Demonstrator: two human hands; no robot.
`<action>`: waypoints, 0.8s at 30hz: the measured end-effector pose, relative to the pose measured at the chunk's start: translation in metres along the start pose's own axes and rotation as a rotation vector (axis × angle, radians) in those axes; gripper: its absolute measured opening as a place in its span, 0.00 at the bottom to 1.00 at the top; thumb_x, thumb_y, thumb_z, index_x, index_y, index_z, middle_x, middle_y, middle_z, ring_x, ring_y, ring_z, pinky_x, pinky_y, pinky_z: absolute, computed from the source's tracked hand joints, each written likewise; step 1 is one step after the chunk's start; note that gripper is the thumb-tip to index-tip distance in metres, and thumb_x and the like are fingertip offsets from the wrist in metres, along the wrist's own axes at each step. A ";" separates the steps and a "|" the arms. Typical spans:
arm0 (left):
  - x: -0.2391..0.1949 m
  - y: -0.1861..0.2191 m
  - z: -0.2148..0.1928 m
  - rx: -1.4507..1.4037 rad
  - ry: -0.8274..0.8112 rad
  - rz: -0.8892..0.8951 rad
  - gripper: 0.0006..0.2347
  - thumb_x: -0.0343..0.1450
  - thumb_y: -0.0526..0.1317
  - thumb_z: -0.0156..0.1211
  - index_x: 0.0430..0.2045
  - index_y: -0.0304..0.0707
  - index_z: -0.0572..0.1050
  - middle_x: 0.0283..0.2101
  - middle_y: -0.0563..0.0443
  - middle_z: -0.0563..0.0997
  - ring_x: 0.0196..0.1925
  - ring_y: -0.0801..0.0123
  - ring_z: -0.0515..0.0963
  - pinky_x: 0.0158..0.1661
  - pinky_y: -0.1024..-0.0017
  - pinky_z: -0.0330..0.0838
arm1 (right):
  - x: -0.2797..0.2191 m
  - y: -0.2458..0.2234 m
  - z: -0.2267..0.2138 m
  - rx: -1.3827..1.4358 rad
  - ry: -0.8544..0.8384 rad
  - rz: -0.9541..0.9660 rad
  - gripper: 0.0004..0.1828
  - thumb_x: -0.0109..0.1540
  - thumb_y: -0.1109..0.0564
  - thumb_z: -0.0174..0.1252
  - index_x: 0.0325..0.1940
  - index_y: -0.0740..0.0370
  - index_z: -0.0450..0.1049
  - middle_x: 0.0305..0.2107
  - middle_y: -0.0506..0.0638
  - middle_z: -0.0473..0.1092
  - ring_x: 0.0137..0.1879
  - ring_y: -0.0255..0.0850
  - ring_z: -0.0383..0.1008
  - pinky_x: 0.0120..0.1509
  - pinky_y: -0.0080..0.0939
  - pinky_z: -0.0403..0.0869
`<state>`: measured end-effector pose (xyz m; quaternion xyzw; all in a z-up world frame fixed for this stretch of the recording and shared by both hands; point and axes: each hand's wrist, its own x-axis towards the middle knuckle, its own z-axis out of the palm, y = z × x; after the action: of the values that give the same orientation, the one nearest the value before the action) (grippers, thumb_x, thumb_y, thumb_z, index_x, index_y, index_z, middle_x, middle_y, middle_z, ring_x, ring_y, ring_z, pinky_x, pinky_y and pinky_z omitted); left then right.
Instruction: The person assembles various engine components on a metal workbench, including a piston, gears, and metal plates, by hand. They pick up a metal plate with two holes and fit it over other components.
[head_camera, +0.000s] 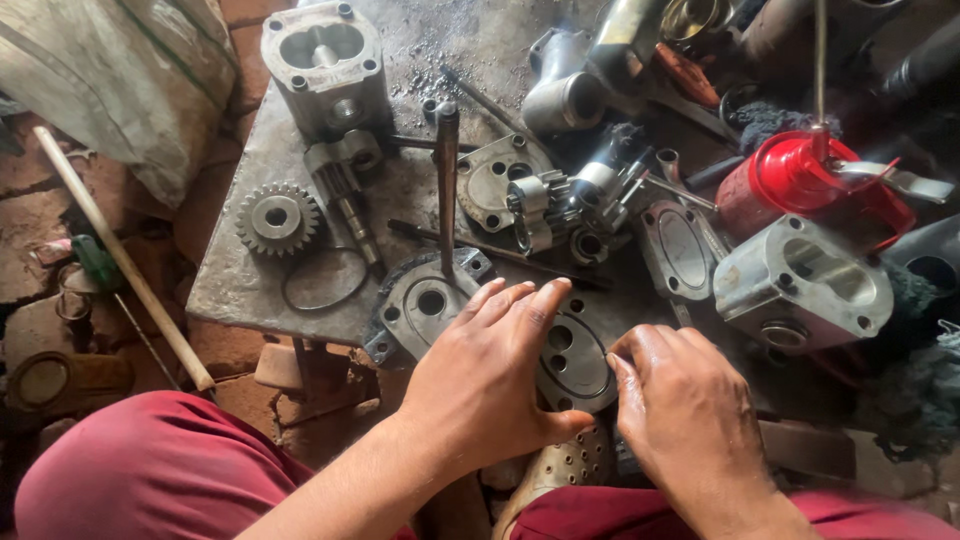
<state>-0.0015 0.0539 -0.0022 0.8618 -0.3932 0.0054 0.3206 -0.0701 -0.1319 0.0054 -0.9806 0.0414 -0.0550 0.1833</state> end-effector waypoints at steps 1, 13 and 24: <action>-0.001 -0.001 0.000 0.003 0.006 0.010 0.49 0.52 0.55 0.79 0.63 0.24 0.59 0.57 0.33 0.75 0.65 0.46 0.72 0.68 0.55 0.57 | 0.000 0.000 0.002 -0.011 0.006 -0.005 0.05 0.56 0.58 0.63 0.32 0.60 0.74 0.28 0.51 0.74 0.39 0.51 0.75 0.45 0.51 0.72; 0.001 -0.004 0.000 0.003 0.010 0.043 0.46 0.52 0.55 0.78 0.60 0.24 0.63 0.55 0.32 0.76 0.63 0.45 0.72 0.66 0.55 0.60 | 0.001 0.008 0.007 -0.002 0.092 -0.171 0.07 0.54 0.62 0.64 0.34 0.61 0.73 0.27 0.52 0.72 0.38 0.52 0.73 0.43 0.51 0.72; 0.003 -0.002 -0.002 0.036 -0.006 0.037 0.44 0.52 0.56 0.77 0.58 0.24 0.65 0.55 0.32 0.75 0.64 0.43 0.71 0.66 0.54 0.59 | 0.009 0.010 0.009 0.053 0.090 -0.193 0.08 0.52 0.64 0.64 0.35 0.60 0.74 0.29 0.52 0.73 0.39 0.52 0.73 0.43 0.51 0.72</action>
<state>0.0025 0.0544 -0.0014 0.8599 -0.4100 0.0157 0.3037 -0.0608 -0.1393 -0.0055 -0.9714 -0.0465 -0.1176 0.2009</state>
